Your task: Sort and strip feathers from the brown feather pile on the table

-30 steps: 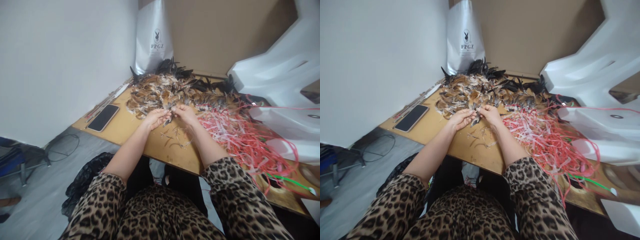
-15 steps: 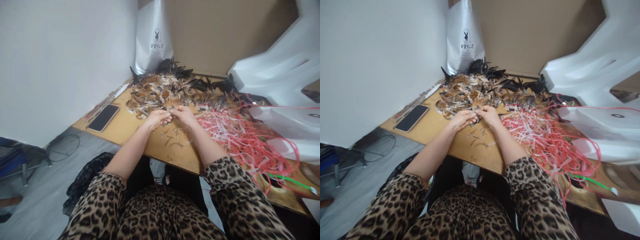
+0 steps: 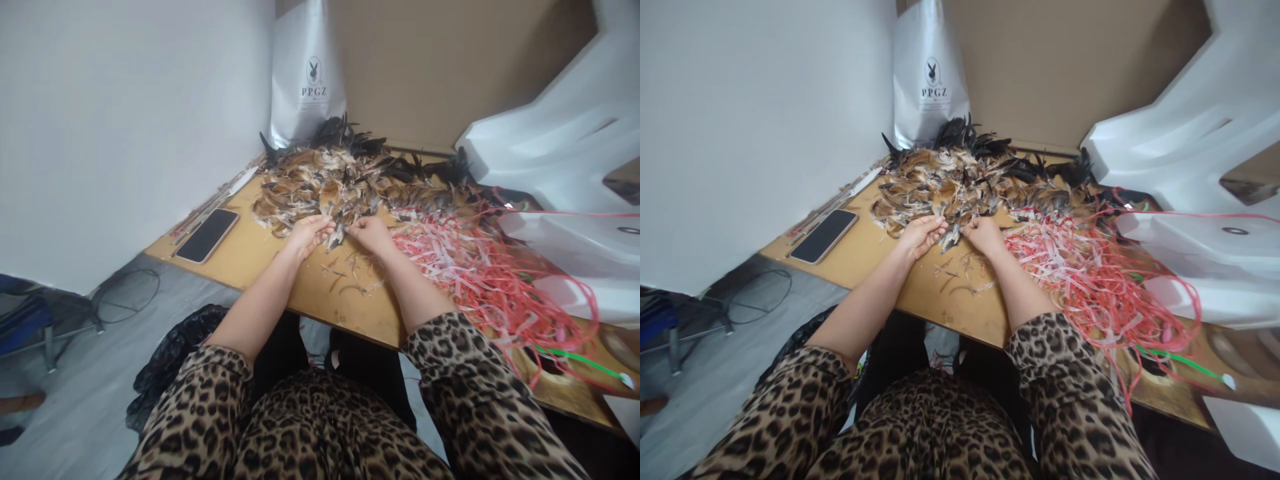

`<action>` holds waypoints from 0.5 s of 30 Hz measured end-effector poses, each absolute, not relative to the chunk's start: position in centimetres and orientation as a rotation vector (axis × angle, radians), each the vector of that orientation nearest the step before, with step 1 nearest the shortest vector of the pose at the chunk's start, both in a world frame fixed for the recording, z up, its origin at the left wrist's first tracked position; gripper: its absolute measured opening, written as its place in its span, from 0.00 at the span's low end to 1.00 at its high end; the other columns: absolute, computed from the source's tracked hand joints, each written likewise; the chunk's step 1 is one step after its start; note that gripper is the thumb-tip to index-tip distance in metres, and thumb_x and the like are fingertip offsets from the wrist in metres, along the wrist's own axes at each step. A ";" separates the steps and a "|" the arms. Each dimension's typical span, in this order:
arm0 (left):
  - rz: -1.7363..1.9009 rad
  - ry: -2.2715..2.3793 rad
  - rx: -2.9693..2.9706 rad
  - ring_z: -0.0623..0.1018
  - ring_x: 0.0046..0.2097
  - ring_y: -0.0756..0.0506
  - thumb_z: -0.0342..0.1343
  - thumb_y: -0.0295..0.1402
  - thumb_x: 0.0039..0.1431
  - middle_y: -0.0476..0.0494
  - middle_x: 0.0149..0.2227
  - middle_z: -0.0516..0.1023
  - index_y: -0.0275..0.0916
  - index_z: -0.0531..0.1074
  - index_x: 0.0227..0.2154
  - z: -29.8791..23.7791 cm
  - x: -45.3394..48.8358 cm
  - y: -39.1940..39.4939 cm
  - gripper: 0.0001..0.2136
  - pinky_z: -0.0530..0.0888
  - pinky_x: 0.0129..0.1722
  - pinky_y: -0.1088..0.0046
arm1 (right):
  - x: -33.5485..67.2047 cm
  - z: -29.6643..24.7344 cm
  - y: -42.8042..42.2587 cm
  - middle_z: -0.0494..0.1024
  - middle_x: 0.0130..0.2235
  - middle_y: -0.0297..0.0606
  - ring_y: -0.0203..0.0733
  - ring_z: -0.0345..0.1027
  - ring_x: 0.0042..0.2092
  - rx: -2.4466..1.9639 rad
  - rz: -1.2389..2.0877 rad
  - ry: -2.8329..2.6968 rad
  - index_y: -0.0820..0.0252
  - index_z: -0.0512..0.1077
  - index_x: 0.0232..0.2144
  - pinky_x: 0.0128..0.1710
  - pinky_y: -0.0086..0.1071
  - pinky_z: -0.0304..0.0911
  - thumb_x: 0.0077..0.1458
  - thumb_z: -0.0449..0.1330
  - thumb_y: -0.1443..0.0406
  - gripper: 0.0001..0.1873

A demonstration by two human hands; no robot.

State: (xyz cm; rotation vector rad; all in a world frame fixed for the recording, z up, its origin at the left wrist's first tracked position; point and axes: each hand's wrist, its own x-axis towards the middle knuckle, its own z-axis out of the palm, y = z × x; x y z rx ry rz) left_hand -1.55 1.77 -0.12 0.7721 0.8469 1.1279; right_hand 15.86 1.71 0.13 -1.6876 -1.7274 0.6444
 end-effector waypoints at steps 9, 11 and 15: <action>1.113 0.846 0.747 0.73 0.23 0.57 0.58 0.24 0.50 0.45 0.25 0.76 0.29 0.72 0.28 0.0 -1.5 1.6 0.02 0.68 0.21 0.86 | 14.0 1.0 0.6 0.73 0.23 0.37 0.35 0.61 0.26 -1.920 0.449 -1.946 0.59 0.74 0.21 0.25 0.27 0.51 0.41 0.57 0.59 0.10; 1.114 0.846 0.742 0.73 0.23 0.57 0.58 0.24 0.50 0.45 0.24 0.76 0.29 0.72 0.28 0.0 -1.5 1.6 0.02 0.68 0.21 0.86 | 14.3 0.8 0.9 0.72 0.22 0.35 0.33 0.61 0.25 -1.835 0.548 -1.901 0.61 0.73 0.20 0.25 0.26 0.51 0.40 0.56 0.62 0.09; 1.108 0.846 0.733 0.74 0.23 0.56 0.58 0.23 0.50 0.45 0.25 0.76 0.29 0.72 0.28 0.0 -1.5 1.7 0.02 0.68 0.21 0.86 | 15.1 0.6 1.2 0.67 0.18 0.30 0.30 0.56 0.21 -1.722 0.790 -1.666 0.63 0.73 0.22 0.21 0.25 0.50 0.38 0.57 0.62 0.09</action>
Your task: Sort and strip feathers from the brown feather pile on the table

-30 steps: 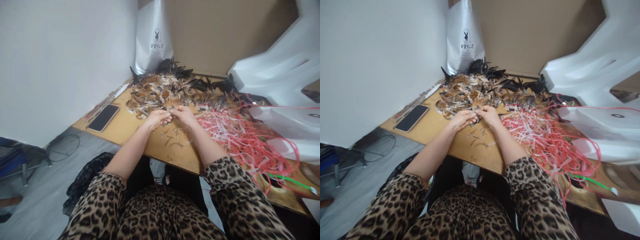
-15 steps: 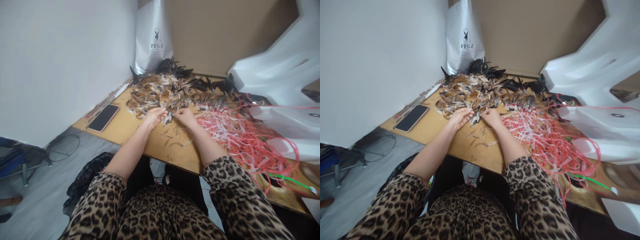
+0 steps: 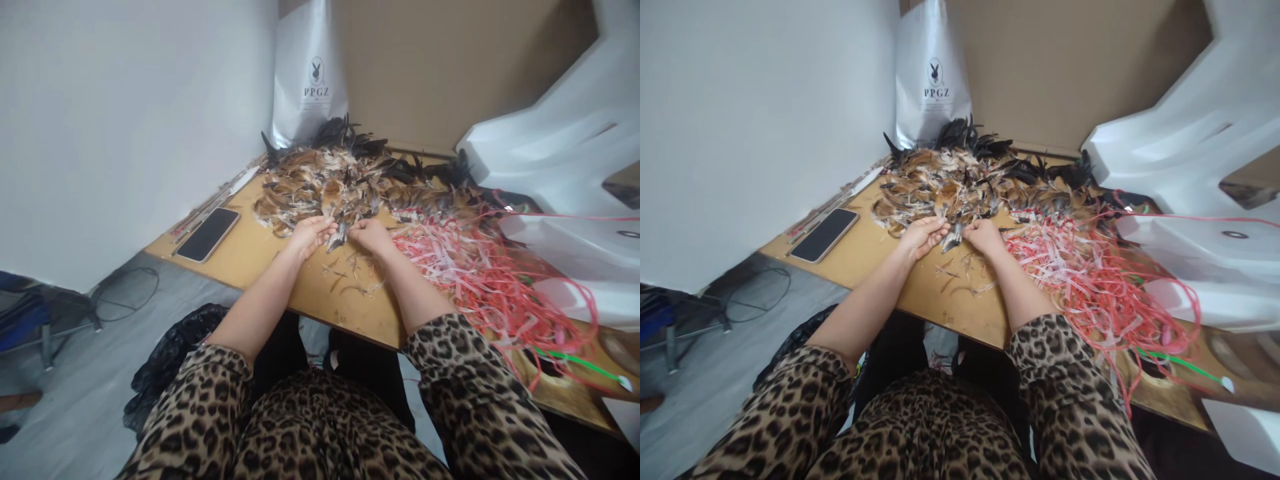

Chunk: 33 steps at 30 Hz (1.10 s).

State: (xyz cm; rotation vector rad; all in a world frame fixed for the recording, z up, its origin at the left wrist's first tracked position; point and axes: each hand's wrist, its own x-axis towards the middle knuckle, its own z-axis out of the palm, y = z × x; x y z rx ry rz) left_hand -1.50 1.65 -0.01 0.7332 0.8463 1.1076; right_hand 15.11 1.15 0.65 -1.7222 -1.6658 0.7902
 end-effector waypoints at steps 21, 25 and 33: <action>0.977 0.856 0.788 0.76 0.26 0.54 0.59 0.24 0.49 0.40 0.28 0.78 0.28 0.73 0.29 -0.2 -1.4 1.4 0.04 0.69 0.23 0.85 | 13.8 0.9 1.4 0.71 0.22 0.26 0.29 0.63 0.22 -1.092 1.283 -1.028 0.60 0.65 0.30 0.21 0.23 0.54 0.30 0.65 0.66 0.20; 0.963 0.849 0.784 0.77 0.26 0.53 0.58 0.25 0.50 0.39 0.29 0.78 0.28 0.73 0.29 -0.2 -1.3 1.4 0.04 0.68 0.22 0.85 | 13.1 0.8 1.2 0.70 0.22 0.26 0.28 0.61 0.23 -1.046 1.170 -1.113 0.61 0.64 0.30 0.27 0.25 0.58 0.31 0.63 0.66 0.19; 0.963 0.856 0.764 0.77 0.25 0.53 0.60 0.25 0.49 0.40 0.26 0.77 0.28 0.73 0.28 -0.3 -1.2 1.3 0.04 0.68 0.20 0.85 | 12.5 0.3 1.0 0.71 0.25 0.27 0.31 0.63 0.26 -1.115 0.983 -1.267 0.58 0.62 0.33 0.30 0.27 0.61 0.38 0.59 0.64 0.16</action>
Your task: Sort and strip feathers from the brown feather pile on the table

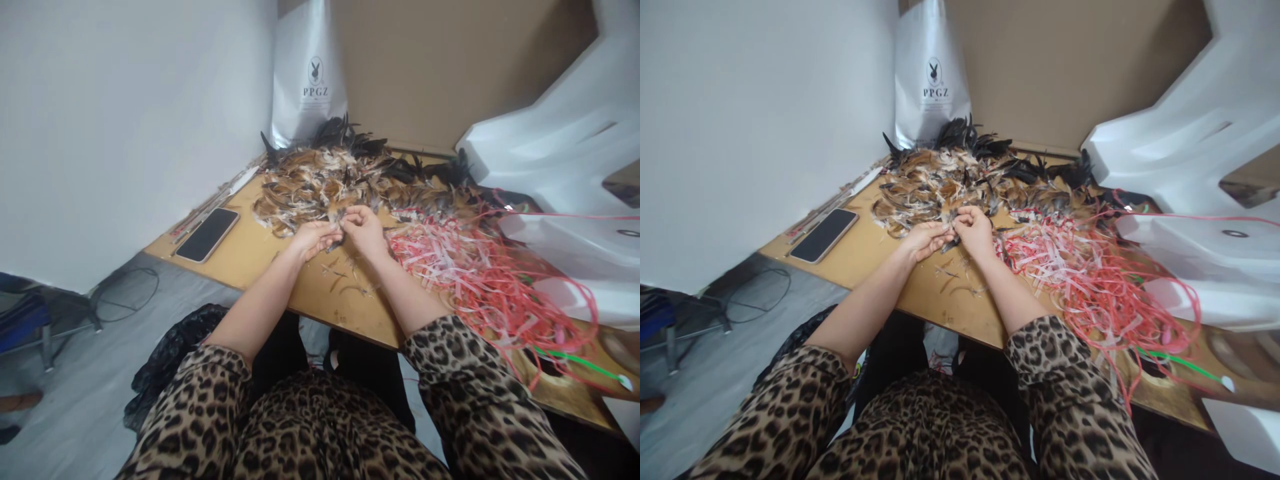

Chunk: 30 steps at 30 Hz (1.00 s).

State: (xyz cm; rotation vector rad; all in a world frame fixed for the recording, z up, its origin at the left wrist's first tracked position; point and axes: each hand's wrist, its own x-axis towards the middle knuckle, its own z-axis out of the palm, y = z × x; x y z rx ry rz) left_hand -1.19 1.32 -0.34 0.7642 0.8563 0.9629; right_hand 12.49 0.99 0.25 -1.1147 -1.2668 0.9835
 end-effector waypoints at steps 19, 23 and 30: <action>1.024 0.886 0.932 0.75 0.24 0.54 0.62 0.28 0.47 0.43 0.26 0.77 0.29 0.73 0.28 0.0 -1.0 1.0 0.07 0.69 0.23 0.84 | 12.5 1.1 0.4 0.68 0.20 0.29 0.28 0.55 0.21 -1.189 1.191 -1.143 0.62 0.69 0.22 0.24 0.26 0.54 0.31 0.66 0.55 0.18; 0.975 0.887 0.946 0.76 0.26 0.53 0.62 0.29 0.47 0.40 0.29 0.78 0.30 0.74 0.31 0.1 -1.0 0.8 0.08 0.69 0.23 0.83 | 12.5 0.5 0.8 0.67 0.19 0.27 0.28 0.56 0.21 -1.136 1.246 -1.078 0.61 0.68 0.21 0.23 0.26 0.54 0.29 0.67 0.56 0.18; 1.037 0.900 0.934 0.73 0.22 0.56 0.61 0.28 0.47 0.45 0.23 0.76 0.29 0.73 0.26 0.1 -1.0 1.0 0.06 0.68 0.23 0.83 | 12.9 0.5 1.1 0.64 0.17 0.26 0.29 0.53 0.19 -1.184 1.289 -1.083 0.61 0.69 0.23 0.20 0.25 0.49 0.30 0.66 0.53 0.20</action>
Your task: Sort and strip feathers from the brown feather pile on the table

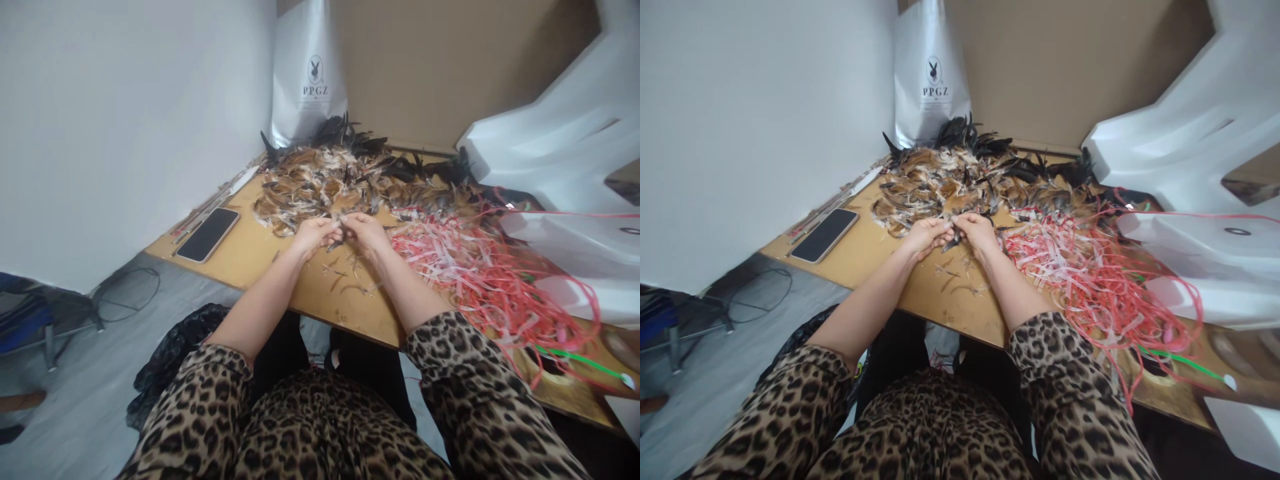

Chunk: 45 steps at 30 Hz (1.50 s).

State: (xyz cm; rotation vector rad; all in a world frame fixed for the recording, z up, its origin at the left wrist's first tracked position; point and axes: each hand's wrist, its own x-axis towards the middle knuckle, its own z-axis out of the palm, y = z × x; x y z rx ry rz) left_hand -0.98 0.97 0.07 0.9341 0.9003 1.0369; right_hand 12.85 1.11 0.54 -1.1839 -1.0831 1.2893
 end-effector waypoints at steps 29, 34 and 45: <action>1.084 0.855 0.753 0.76 0.26 0.55 0.58 0.25 0.50 0.42 0.29 0.78 0.29 0.72 0.28 -0.1 -1.3 1.5 0.03 0.69 0.23 0.85 | 14.5 0.6 1.6 0.64 0.14 0.29 0.28 0.49 0.16 -1.330 1.177 -1.178 0.63 0.69 0.19 0.17 0.26 0.42 0.34 0.63 0.58 0.13; 1.029 0.853 0.760 0.77 0.27 0.54 0.59 0.25 0.50 0.40 0.30 0.78 0.29 0.73 0.29 0.1 -1.3 1.3 0.04 0.69 0.23 0.85 | 14.1 0.8 1.5 0.65 0.14 0.28 0.27 0.50 0.17 -1.204 1.217 -1.153 0.63 0.69 0.19 0.18 0.26 0.42 0.33 0.64 0.60 0.12; 1.029 0.855 0.735 0.76 0.24 0.55 0.59 0.24 0.49 0.42 0.25 0.77 0.28 0.72 0.28 0.0 -1.0 1.3 0.03 0.69 0.22 0.86 | 12.9 0.3 1.2 0.71 0.21 0.30 0.30 0.59 0.23 -1.212 1.081 -1.180 0.63 0.72 0.21 0.28 0.28 0.57 0.33 0.63 0.61 0.10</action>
